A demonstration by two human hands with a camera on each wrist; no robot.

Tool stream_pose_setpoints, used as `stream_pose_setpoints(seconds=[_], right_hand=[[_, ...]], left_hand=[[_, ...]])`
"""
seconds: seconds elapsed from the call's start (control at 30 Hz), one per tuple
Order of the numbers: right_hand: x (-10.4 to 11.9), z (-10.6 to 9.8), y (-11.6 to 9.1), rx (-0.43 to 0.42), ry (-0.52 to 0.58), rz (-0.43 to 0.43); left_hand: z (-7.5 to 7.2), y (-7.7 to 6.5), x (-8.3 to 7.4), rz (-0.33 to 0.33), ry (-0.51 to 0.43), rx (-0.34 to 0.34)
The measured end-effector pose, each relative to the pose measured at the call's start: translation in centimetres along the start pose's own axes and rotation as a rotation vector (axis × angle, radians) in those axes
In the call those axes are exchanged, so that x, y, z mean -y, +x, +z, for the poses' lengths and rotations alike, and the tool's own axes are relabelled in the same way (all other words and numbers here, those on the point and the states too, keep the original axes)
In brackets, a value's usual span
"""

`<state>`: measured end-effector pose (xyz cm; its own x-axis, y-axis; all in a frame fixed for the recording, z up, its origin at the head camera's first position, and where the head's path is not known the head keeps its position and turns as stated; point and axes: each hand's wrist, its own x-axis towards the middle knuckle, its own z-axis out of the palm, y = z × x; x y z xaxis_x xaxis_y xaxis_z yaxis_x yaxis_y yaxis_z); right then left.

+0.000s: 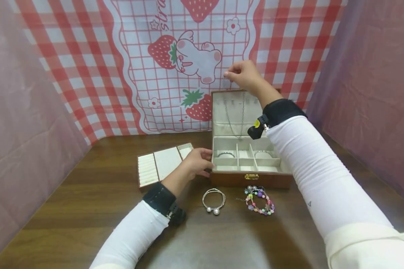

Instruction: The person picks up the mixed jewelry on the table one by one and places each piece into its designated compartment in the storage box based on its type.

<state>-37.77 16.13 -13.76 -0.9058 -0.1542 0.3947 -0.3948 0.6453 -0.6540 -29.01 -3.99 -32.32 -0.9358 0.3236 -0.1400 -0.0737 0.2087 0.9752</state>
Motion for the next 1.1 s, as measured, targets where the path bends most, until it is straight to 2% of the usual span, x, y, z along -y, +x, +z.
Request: stream_pose_setpoints(seconds=[0.23,0.37,0.73,0.9,1.1], right_hand=[[-0.6,-0.1,0.4,-0.063,0.040,0.043],[-0.4,0.3,0.7,-0.061,0.037,0.050],[0.1,1.2,1.6,-0.123,0.030,0.008],[-0.8,2.0,1.6,-0.166,0.008,-0.022],[-2.3,3.2,1.2,-0.164,-0.039,0.006]], left_hand=[[0.1,-0.1,0.0,0.023,0.027,0.015],[0.0,-0.2,0.1,0.020,0.045,0.012],[0.0,-0.3,0.5,0.029,0.028,0.010],[0.0,-0.5,0.5,0.039,0.031,0.011],[0.0,-0.5,0.4,0.041,0.024,0.014]])
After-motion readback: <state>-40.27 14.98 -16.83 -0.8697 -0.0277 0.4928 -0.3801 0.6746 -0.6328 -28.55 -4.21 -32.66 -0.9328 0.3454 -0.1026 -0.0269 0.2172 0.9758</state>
